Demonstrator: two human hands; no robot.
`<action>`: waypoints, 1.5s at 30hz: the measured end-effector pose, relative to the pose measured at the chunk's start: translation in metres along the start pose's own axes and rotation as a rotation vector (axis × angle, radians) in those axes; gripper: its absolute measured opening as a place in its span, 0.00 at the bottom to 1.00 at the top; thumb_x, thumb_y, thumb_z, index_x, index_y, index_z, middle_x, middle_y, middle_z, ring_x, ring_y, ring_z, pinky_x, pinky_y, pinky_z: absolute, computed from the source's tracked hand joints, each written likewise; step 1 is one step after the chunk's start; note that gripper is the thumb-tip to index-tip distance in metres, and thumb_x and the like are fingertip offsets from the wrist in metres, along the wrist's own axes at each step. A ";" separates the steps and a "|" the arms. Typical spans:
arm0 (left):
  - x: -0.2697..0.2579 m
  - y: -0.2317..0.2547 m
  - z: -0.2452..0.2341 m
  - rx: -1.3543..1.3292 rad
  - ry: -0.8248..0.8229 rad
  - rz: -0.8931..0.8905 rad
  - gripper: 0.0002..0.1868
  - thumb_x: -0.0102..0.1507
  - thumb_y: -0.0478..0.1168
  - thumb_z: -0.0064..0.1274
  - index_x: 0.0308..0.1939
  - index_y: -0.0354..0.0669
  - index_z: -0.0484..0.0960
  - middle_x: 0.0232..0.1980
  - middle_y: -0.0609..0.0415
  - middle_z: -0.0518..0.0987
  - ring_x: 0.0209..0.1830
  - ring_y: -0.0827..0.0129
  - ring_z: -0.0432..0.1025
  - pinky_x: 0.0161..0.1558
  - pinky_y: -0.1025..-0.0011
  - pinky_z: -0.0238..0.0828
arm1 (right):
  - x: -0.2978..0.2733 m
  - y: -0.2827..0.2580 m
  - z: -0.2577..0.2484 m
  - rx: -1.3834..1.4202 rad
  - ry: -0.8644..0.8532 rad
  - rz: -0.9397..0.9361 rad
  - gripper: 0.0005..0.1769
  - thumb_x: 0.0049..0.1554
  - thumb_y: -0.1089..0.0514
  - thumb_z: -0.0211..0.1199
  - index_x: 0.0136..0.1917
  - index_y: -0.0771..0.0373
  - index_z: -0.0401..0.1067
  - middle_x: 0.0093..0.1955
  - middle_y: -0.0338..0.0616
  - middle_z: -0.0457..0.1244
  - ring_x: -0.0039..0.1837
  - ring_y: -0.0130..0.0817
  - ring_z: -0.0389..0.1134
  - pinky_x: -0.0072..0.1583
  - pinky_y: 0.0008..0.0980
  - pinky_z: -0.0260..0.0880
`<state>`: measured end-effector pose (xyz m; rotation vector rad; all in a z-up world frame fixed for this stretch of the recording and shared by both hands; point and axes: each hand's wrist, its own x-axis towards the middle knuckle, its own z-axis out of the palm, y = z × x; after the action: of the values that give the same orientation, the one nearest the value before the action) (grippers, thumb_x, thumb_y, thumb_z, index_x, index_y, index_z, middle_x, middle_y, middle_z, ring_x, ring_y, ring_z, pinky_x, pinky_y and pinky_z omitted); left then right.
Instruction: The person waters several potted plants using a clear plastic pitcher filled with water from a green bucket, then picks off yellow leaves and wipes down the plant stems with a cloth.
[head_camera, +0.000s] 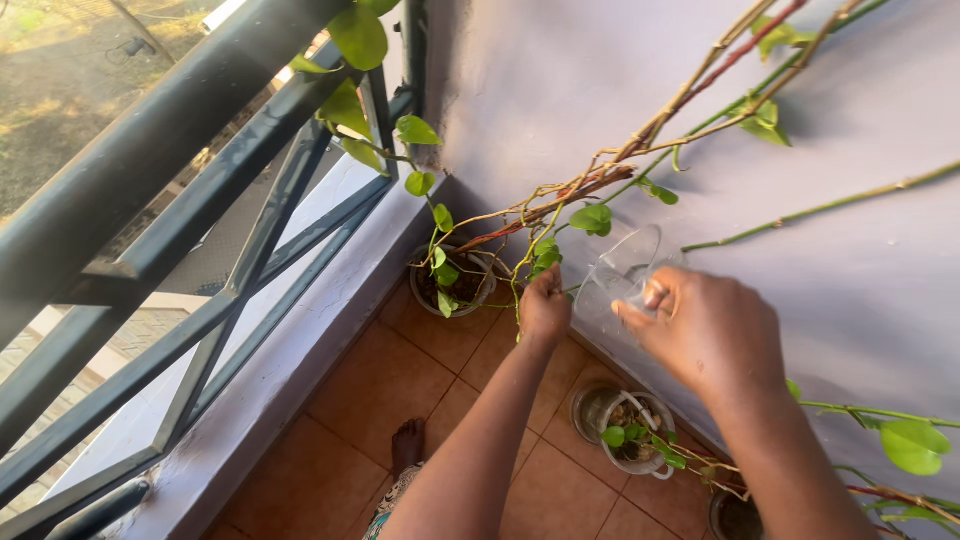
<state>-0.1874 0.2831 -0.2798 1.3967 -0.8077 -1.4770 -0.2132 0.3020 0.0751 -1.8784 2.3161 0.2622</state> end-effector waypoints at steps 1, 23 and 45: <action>0.003 0.005 0.002 -0.025 -0.028 -0.004 0.22 0.61 0.22 0.40 0.58 0.25 0.76 0.59 0.41 0.84 0.63 0.63 0.77 0.63 0.70 0.68 | 0.001 -0.001 -0.008 -0.006 0.011 0.016 0.24 0.45 0.34 0.75 0.39 0.55 0.77 0.34 0.44 0.69 0.40 0.48 0.72 0.44 0.45 0.71; -0.183 0.060 -0.066 -0.096 -0.218 -0.123 0.42 0.53 0.17 0.33 0.73 0.38 0.65 0.76 0.46 0.66 0.79 0.60 0.59 0.75 0.67 0.54 | -0.102 0.064 0.096 0.529 0.231 0.207 0.19 0.54 0.40 0.71 0.42 0.57 0.75 0.30 0.38 0.66 0.31 0.33 0.66 0.36 0.35 0.62; -0.539 0.229 -0.350 -0.229 0.781 0.359 0.24 0.62 0.26 0.41 0.63 0.37 0.75 0.60 0.51 0.81 0.60 0.72 0.76 0.55 0.76 0.73 | -0.357 -0.161 -0.008 0.984 -0.126 -0.906 0.06 0.53 0.62 0.68 0.39 0.60 0.71 0.33 0.26 0.60 0.35 0.12 0.55 0.38 0.18 0.55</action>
<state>0.1624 0.7420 0.0846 1.4021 -0.3443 -0.6308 0.0179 0.6077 0.1554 -1.9374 0.9425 -0.6946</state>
